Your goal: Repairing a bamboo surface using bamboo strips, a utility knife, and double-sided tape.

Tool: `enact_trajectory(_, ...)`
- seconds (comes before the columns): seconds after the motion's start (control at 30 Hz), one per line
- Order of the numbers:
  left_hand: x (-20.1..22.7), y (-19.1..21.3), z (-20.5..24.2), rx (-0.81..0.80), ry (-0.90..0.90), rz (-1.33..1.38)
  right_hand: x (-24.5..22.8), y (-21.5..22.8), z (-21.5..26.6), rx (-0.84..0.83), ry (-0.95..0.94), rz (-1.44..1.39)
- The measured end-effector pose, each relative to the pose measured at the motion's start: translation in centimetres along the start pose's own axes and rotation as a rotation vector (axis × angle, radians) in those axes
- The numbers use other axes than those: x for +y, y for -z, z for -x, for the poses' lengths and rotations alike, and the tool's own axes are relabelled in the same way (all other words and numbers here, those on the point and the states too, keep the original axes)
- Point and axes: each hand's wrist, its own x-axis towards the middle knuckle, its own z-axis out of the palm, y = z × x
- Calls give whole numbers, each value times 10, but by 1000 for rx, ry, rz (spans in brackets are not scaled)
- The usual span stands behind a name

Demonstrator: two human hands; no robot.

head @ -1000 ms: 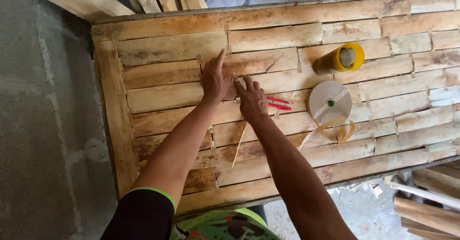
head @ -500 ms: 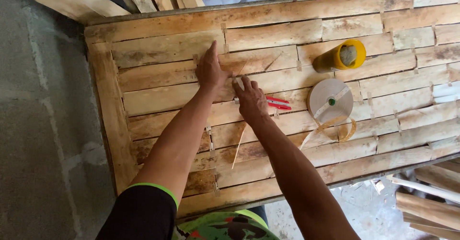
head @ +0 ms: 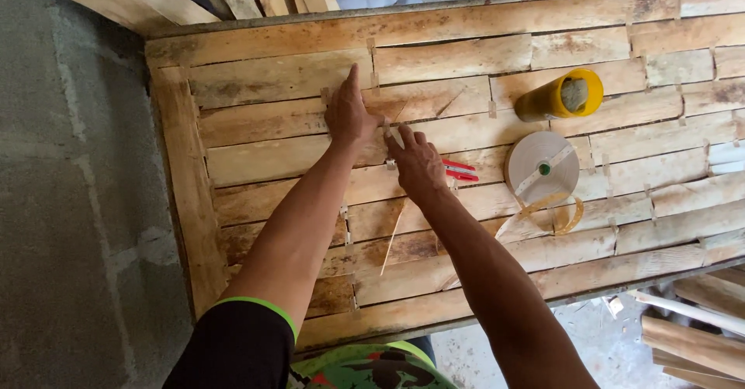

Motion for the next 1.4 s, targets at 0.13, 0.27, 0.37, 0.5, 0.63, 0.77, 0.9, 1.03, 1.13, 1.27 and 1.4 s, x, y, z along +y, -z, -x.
enact_trajectory(0.13, 3, 6, -2, -37, -2, -10, 9, -4, 3, -15, 31, 26)
enact_trajectory(0.27, 11, 11, -1, -101, 35, -29, 23, -9, 9, 19, 82, -74)
enact_trajectory(0.37, 8, 9, -3, -79, 17, -37, 34, -18, 4, 19, 61, -151)
enact_trajectory(0.5, 12, 13, -2, -108, 46, -61, 7, 16, -5, -100, -7, -54)
enact_trajectory(0.63, 6, 7, -2, -68, 21, -47, 7, 2, -5, 14, 44, -15)
enact_trajectory(0.77, -7, -3, -7, -20, -46, -52, 7, -8, -4, 55, 47, 62)
enact_trajectory(0.9, 3, 12, -12, -136, 55, -29, 1, -1, -2, 58, 23, 42)
enact_trajectory(1.03, -2, 8, -13, -135, 36, 11, 4, -3, 2, 82, 35, 15)
enact_trajectory(1.13, -9, 4, -14, 90, -187, -45, 4, -5, 2, 71, 30, -15)
enact_trajectory(1.27, 6, 19, -15, -175, 51, -11, 8, -8, 0, 19, 23, 51)
enact_trajectory(1.4, -34, -15, -21, -85, 20, 63, 9, -8, 3, 72, 43, -29)
